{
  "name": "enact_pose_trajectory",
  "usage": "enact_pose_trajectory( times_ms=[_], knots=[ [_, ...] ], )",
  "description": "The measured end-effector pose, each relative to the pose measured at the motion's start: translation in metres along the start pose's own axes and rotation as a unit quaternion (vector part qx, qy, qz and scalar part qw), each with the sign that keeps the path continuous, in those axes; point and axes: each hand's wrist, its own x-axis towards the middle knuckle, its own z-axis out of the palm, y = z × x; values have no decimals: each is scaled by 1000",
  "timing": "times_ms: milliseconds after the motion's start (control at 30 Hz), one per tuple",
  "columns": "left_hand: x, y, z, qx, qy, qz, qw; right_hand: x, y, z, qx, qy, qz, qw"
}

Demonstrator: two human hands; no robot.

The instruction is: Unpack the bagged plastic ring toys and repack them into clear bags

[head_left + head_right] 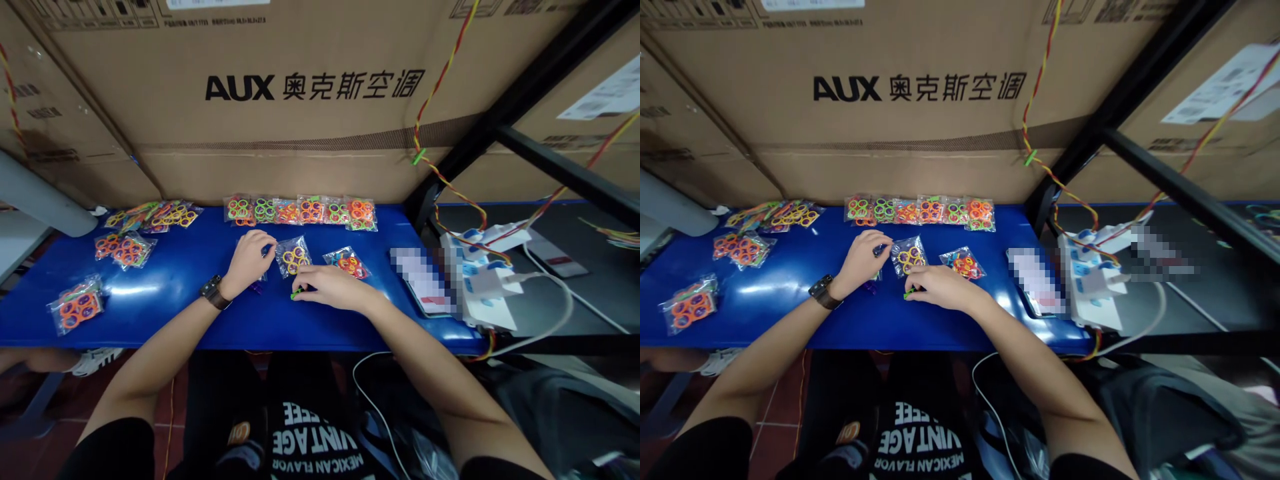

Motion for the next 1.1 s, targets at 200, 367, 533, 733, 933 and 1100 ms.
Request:
enact_pose_trajectory(
  times_ms=[200, 367, 533, 733, 933, 1100],
  knots=[
    [0, 1, -6, -272, 23, -112, 956, 0, -8, -8, 136, 23, -44, 990],
    [-2, 7, 1, -442, -27, -171, 880, 7, -12, 2, 166, 128, -71, 975],
    [-5, 16, -1, -440, -89, -149, 881, 14, -4, 12, 90, 272, -47, 957],
    [-9, 18, 2, -398, -113, -143, 899, 14, 4, 6, -21, 343, 20, 939],
    [-15, 21, 8, -386, -91, -122, 910, 14, 4, 8, -82, 330, 71, 938],
    [-18, 24, 10, -367, -75, -121, 919, 17, 3, 12, -105, 301, 113, 941]
  ],
)
